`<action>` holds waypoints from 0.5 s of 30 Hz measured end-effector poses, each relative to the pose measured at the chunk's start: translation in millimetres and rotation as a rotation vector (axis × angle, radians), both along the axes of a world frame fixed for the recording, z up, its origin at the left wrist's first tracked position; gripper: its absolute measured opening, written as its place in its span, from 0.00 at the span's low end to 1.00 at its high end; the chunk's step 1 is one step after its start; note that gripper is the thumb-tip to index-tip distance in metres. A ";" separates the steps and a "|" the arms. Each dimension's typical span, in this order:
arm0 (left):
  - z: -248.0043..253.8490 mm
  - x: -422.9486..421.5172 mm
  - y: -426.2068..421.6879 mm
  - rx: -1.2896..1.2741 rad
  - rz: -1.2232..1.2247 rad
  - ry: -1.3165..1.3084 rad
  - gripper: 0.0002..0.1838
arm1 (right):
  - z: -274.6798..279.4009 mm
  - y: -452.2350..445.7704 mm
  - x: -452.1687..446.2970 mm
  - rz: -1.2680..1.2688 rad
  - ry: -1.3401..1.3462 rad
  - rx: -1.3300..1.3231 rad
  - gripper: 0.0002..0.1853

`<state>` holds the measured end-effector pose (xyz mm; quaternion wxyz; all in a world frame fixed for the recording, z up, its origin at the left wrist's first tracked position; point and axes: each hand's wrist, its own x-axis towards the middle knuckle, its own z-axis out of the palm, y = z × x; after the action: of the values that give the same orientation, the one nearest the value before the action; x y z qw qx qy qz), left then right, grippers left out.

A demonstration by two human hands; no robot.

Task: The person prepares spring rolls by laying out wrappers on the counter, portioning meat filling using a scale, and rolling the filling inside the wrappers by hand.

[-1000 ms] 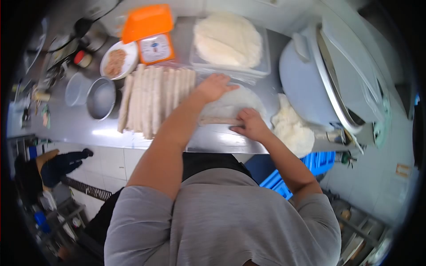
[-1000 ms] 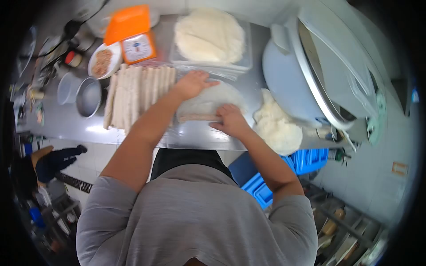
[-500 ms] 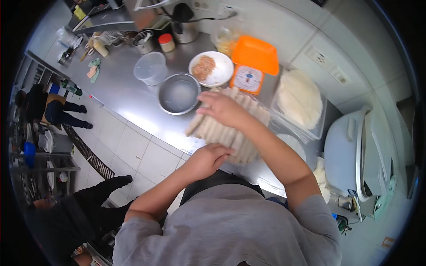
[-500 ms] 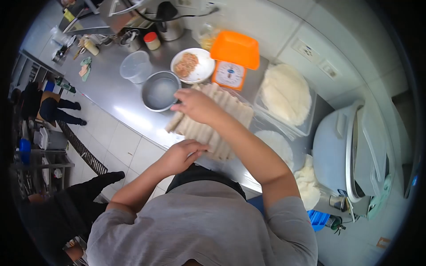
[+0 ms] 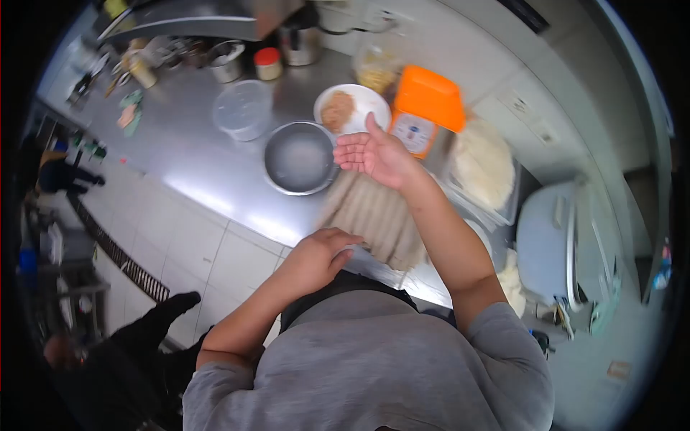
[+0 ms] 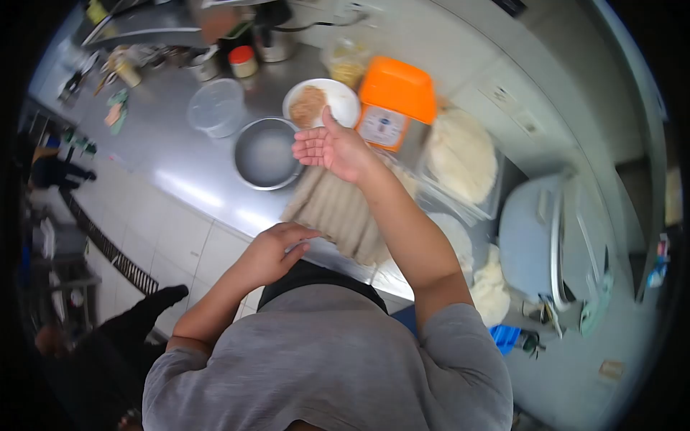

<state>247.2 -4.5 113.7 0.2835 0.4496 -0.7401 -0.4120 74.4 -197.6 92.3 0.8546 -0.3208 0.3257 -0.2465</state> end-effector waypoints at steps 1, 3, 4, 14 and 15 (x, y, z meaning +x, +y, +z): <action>5.1 -9.7 -5.4 0.000 -0.054 -0.002 0.13 | 11.6 10.7 -30.2 -0.070 -0.043 -0.009 0.39; 14.3 -37.0 -12.5 0.004 -0.169 -0.003 0.14 | 30.8 46.6 -95.6 -0.217 -0.124 -0.032 0.38; 15.5 -54.1 -13.6 0.005 -0.219 0.014 0.13 | 34.4 67.2 -132.7 -0.325 0.010 -0.119 0.38; -101.0 -281.1 -5.3 0.104 -0.387 -0.611 0.31 | -141.7 202.4 -303.5 0.225 1.425 -1.020 0.42; -102.0 -285.6 -2.2 0.080 -0.394 -0.725 0.32 | -118.7 208.1 -300.3 0.279 1.459 -0.969 0.46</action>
<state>-38.4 -6.7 11.7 -0.0976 0.4260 -0.8474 -0.3015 -225.9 10.5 -26.4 0.2266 -0.7614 0.6072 0.0149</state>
